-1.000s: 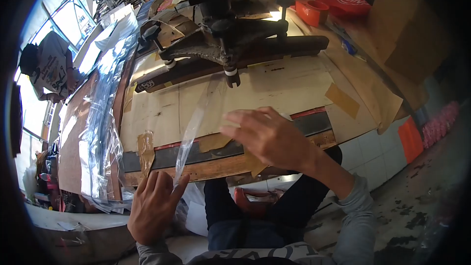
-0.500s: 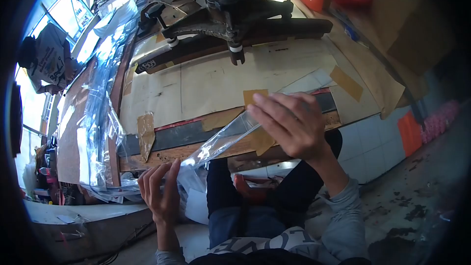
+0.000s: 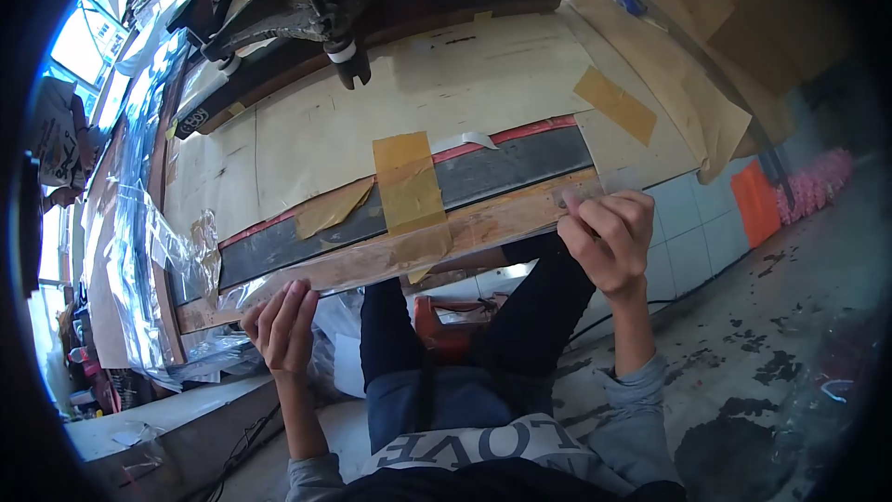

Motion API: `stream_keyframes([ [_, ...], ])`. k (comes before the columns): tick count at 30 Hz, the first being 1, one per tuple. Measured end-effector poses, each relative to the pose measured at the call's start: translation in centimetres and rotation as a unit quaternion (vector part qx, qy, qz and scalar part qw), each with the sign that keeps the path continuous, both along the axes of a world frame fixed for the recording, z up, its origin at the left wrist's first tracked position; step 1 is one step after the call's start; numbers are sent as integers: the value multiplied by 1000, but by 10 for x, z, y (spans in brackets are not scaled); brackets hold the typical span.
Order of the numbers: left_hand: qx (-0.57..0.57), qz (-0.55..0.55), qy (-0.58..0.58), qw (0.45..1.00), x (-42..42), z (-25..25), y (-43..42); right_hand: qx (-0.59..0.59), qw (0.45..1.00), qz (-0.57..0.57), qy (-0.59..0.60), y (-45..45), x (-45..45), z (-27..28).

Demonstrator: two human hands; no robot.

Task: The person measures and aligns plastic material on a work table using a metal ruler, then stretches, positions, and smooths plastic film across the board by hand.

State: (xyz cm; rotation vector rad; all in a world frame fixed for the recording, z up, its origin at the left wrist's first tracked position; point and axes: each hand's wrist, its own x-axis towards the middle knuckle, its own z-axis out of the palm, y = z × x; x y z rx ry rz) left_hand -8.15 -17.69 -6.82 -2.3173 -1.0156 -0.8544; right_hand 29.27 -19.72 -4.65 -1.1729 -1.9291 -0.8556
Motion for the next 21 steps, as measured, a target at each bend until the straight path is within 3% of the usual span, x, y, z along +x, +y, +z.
stream_keyframes([
  [7,18,31,-50,998,4,-34,-7,-52,998,-18,0,-13,5,-5],
  [15,-34,106,-110,988,43,-17,-18,-80,993,-67,53,-25,-4,-27],
  [21,-89,-17,-77,993,110,9,-17,-141,982,-106,64,-28,-26,-21],
])
